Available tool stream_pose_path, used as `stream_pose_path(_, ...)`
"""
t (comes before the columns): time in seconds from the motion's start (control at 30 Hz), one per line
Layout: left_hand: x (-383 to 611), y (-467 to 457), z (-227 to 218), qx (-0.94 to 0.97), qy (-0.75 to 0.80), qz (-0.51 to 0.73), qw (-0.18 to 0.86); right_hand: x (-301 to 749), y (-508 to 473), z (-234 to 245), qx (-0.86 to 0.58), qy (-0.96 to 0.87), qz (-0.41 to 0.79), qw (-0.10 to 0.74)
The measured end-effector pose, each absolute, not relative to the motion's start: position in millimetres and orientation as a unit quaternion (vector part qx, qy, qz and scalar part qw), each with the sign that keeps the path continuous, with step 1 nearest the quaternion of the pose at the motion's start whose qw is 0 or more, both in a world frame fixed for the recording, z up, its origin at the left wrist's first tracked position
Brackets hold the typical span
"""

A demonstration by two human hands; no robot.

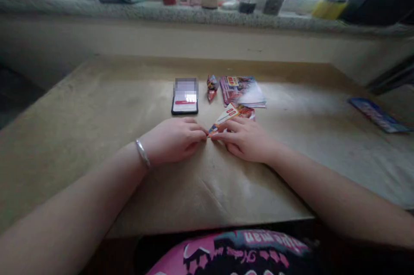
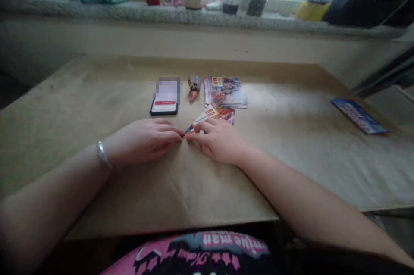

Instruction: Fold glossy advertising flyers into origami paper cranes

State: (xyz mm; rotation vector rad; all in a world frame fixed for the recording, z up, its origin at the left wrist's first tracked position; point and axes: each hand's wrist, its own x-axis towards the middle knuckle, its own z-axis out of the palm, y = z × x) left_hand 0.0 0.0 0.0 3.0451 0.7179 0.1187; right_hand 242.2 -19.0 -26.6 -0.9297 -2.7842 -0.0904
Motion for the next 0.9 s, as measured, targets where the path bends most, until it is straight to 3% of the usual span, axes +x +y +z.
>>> stream_pose_path(0.3,1,-2,0,0.971,0.235,0.050,0.004,235,-21,-21,-0.326,-0.942,-0.044,0.071)
stream_pose_path(0.9,-5,0,4,0.971,0.236,0.036,0.024,255,-19,-16,-0.337,-0.937,-0.027,0.086)
